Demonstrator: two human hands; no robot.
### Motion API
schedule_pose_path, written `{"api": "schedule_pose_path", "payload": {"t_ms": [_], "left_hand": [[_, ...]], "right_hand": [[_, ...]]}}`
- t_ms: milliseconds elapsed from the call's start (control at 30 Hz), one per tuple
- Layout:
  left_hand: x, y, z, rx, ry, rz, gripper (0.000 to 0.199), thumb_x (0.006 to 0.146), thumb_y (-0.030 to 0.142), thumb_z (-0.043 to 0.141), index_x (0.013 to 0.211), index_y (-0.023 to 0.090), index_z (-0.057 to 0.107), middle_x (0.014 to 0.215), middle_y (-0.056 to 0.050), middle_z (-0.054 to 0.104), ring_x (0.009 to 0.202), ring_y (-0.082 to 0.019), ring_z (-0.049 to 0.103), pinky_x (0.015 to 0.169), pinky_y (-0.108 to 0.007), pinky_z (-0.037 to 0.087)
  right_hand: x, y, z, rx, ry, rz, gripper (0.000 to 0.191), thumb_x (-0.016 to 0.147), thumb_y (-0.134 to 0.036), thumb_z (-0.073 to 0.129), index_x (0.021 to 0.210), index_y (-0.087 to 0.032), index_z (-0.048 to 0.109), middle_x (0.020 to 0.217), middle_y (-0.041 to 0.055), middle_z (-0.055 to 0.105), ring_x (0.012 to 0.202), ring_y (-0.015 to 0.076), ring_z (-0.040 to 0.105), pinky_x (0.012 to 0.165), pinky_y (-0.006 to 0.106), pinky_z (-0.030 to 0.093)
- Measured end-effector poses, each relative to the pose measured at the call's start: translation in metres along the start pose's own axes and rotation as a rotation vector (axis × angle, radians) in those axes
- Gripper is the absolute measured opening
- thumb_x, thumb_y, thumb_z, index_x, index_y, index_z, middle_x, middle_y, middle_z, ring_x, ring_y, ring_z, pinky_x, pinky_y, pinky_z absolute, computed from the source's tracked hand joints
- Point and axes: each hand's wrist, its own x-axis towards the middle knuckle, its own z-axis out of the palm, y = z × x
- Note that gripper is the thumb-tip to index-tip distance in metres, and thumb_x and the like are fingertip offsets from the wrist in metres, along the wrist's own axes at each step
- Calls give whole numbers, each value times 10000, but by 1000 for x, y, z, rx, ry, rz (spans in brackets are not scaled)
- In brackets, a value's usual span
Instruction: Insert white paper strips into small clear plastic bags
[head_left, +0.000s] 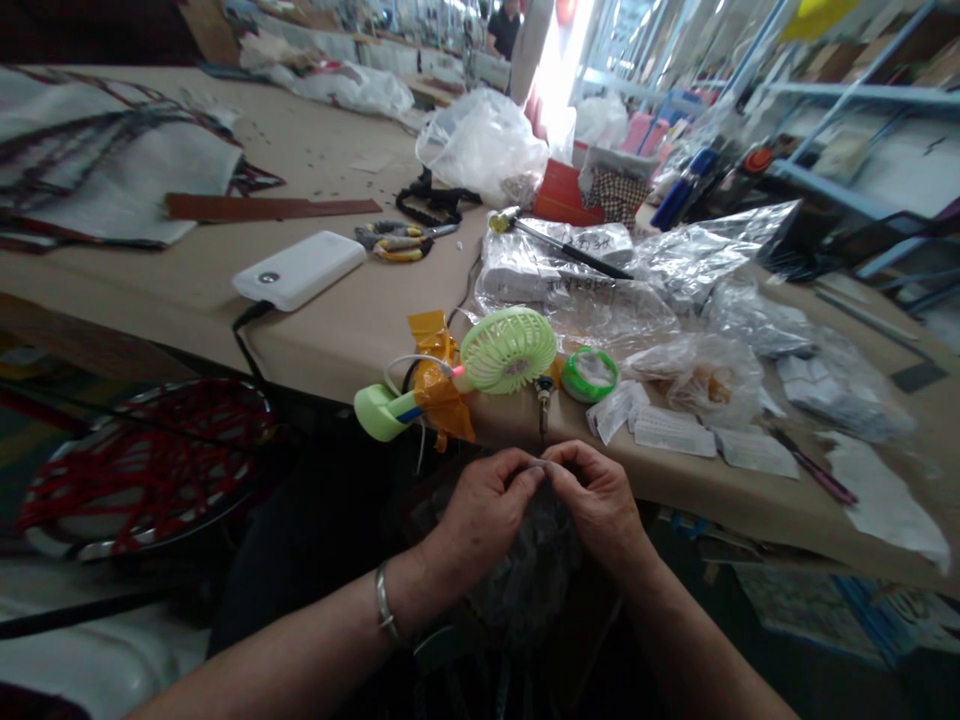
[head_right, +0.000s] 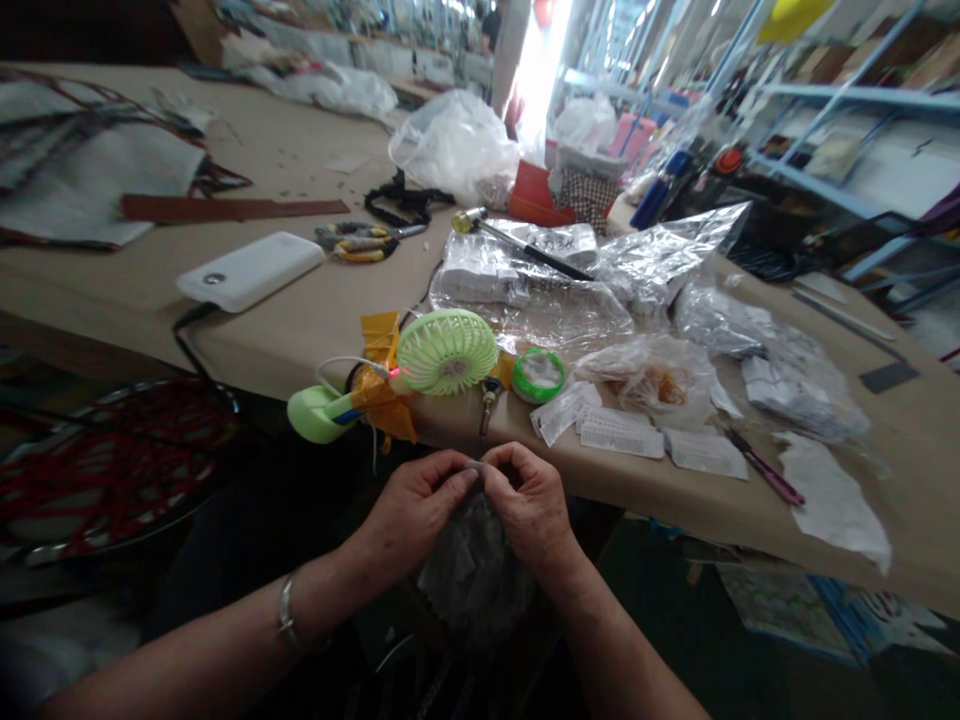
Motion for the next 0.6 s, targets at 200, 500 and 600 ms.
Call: {"api": "schedule_pose_path", "payload": {"t_ms": [200,500,600], "left_hand": [[4,0,-1,63,44,110,199,818,273,484,742,172,639,665,4,598,632,-125,513,588,-214,378],[7,-1,-3,173,59,187,219,847,272,447,742,176,613,658,10,581,617,-116,498,578,-215,356],[9,0,-3,181,58,191,227,853,268,440,740,172,611,662,9,582,618,-114,499,577,-214,356]], "right_hand": [[3,-4,-1,-129,43,-85,99,754,-247,557,715,-171,606,630,-20,563,577,106,482,543,209,395],[8,-1,0,-199,74,-191,75,771,-211,540,718,-185,587,651,-21,564,612,115,511,584,211,406],[8,-1,0,-207,80,-199,72,772,-207,543,715,-185,580,650,-23,560,610,113,511,586,211,403]]}}
